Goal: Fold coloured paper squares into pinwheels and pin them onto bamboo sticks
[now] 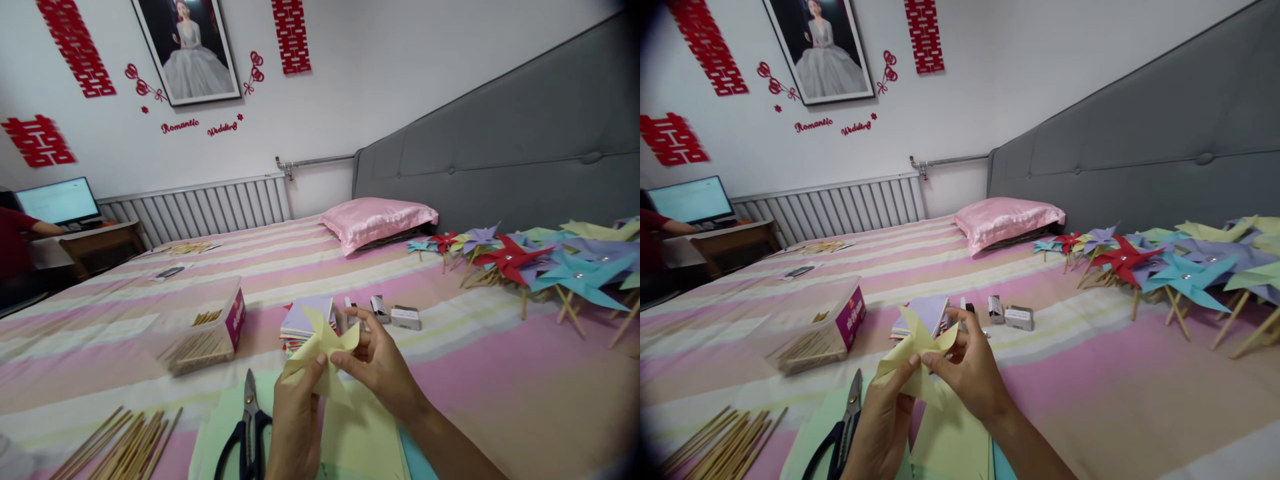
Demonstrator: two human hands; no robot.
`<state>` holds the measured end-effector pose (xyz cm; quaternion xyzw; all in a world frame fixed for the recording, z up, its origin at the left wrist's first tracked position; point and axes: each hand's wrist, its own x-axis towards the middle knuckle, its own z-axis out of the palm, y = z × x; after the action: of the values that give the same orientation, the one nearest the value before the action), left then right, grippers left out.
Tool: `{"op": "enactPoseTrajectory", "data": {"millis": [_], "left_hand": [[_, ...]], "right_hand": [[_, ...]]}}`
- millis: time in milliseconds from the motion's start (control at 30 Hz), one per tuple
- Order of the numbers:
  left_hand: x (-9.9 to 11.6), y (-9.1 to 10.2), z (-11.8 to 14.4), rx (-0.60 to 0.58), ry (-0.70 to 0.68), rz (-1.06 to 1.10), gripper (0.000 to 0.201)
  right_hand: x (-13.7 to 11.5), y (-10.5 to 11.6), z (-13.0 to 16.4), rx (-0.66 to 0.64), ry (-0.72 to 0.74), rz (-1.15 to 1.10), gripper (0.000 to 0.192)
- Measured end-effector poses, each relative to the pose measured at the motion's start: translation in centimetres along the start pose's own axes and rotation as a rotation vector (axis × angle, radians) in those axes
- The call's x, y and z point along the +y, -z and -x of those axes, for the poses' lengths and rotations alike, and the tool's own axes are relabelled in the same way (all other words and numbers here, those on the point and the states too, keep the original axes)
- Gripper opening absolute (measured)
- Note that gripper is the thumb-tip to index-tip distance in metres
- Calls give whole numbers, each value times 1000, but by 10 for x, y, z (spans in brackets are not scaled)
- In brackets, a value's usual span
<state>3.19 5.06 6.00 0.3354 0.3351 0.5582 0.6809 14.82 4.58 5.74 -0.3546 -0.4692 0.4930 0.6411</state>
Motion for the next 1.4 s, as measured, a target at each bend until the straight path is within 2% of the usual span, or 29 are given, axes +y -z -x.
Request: {"op": "enactPoseTrajectory", "data": {"millis": [267, 400, 500, 633, 800, 933, 1067, 1267, 1400], "left_hand": [[-3, 0, 2, -69, 10, -56, 26], [1, 2, 2, -65, 31, -67, 18], [7, -1, 5, -80, 6, -101, 18], [8, -4, 10, -124, 51, -178, 19], [-4, 5, 1, -116, 143, -301, 23], [-9, 11, -7, -99, 135, -322, 26], [-7, 7, -5, -82, 119, -324, 24], [-5, 4, 0, -66, 69, -283, 15], [-4, 6, 1, -55, 56, -281, 13]], "right_hand": [[5, 0, -2, 29, -51, -211, 65], [2, 10, -6, 49, -65, -181, 65], [1, 22, -8, 68, -130, -101, 65], [2, 34, -8, -30, -222, -42, 64], [-1, 35, -4, -196, -261, 47, 62], [-2, 33, -3, -241, -243, 92, 62], [-2, 31, -3, -259, -187, 110, 63], [-4, 26, -4, -232, -97, 136, 59], [-6, 25, -4, -210, -105, 131, 55]]}}
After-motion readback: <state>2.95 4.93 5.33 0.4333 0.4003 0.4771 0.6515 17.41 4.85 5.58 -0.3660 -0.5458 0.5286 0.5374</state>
